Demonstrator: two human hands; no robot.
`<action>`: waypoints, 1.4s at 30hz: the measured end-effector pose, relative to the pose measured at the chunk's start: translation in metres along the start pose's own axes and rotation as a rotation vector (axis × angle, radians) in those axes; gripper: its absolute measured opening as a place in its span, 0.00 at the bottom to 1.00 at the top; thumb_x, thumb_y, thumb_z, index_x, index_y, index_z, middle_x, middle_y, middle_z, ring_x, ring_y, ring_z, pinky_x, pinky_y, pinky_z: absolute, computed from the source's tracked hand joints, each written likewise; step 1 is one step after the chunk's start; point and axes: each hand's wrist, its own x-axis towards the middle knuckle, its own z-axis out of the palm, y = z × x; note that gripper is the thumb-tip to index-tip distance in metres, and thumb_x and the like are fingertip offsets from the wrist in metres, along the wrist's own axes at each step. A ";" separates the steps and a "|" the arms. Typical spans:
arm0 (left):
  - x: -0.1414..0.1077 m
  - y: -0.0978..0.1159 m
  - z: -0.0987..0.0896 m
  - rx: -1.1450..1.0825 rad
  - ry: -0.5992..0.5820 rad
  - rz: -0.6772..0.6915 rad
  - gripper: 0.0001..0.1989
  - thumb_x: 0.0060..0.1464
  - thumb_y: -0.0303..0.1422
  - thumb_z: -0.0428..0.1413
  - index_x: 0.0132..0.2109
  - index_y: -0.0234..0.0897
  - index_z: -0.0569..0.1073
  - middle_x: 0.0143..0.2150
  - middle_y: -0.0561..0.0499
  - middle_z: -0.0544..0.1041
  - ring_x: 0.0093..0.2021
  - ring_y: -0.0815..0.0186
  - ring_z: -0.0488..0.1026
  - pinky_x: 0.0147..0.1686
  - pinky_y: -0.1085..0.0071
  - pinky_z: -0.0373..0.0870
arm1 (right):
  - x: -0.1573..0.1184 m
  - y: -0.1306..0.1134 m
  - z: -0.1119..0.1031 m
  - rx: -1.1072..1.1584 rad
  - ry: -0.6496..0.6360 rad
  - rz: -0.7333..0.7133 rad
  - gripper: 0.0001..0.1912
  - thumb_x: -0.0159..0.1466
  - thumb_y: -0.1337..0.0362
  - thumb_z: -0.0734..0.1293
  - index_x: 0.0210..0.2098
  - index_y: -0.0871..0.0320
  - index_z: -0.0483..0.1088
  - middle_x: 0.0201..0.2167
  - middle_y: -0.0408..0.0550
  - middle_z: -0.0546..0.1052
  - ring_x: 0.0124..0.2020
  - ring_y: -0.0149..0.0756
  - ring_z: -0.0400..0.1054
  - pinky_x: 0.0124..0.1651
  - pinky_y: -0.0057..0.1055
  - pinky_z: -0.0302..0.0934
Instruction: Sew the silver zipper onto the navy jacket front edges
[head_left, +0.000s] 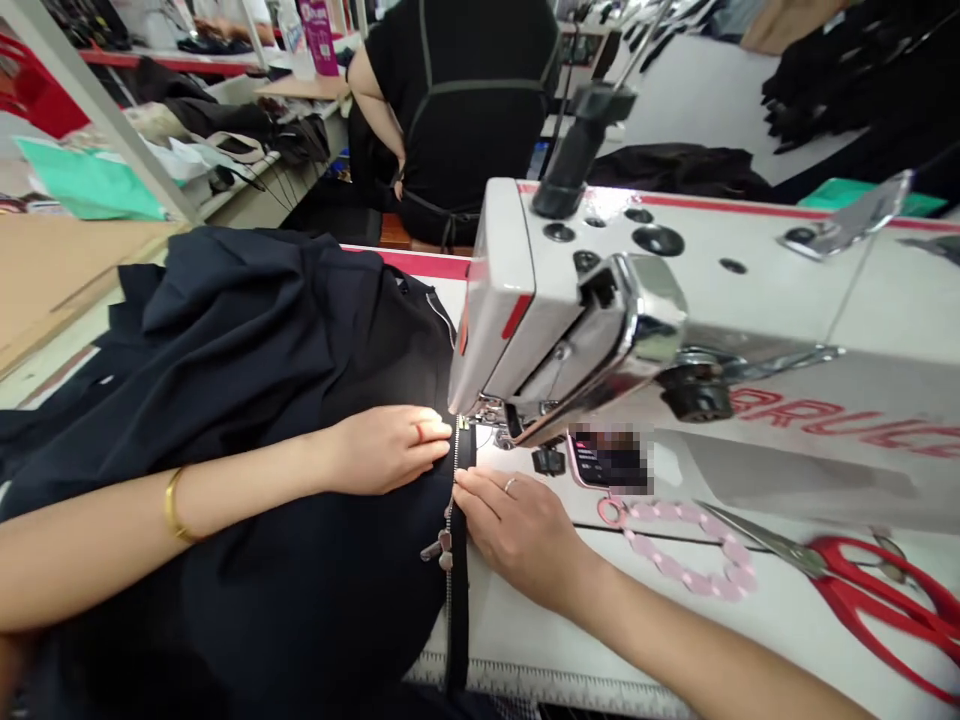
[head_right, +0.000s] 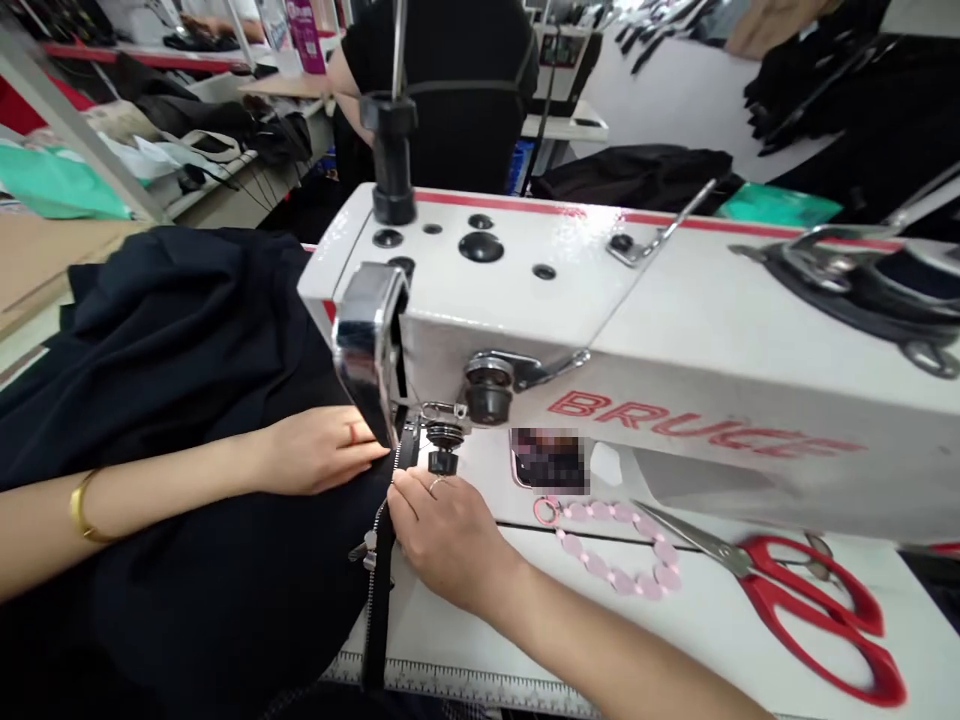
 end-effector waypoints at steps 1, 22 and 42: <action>-0.003 0.011 -0.004 0.017 -0.028 0.020 0.13 0.55 0.27 0.46 0.44 0.29 0.72 0.45 0.42 0.75 0.43 0.62 0.71 0.45 0.67 0.68 | -0.001 -0.002 -0.001 -0.003 0.014 -0.010 0.10 0.62 0.72 0.57 0.36 0.65 0.70 0.37 0.51 0.76 0.39 0.38 0.68 0.37 0.33 0.60; 0.005 0.054 0.013 -0.311 0.088 -0.464 0.11 0.59 0.33 0.47 0.48 0.42 0.67 0.38 0.56 0.75 0.35 0.73 0.73 0.34 0.82 0.71 | -0.007 -0.013 -0.020 0.065 -0.038 -0.074 0.09 0.62 0.69 0.58 0.33 0.62 0.69 0.24 0.45 0.71 0.26 0.34 0.64 0.30 0.32 0.56; -0.002 0.049 0.012 -0.043 0.255 -0.085 0.12 0.55 0.22 0.49 0.47 0.29 0.67 0.41 0.45 0.76 0.43 0.63 0.72 0.42 0.69 0.74 | -0.006 0.001 -0.008 0.169 -0.262 0.242 0.11 0.64 0.66 0.55 0.25 0.57 0.61 0.19 0.40 0.68 0.21 0.30 0.59 0.26 0.32 0.41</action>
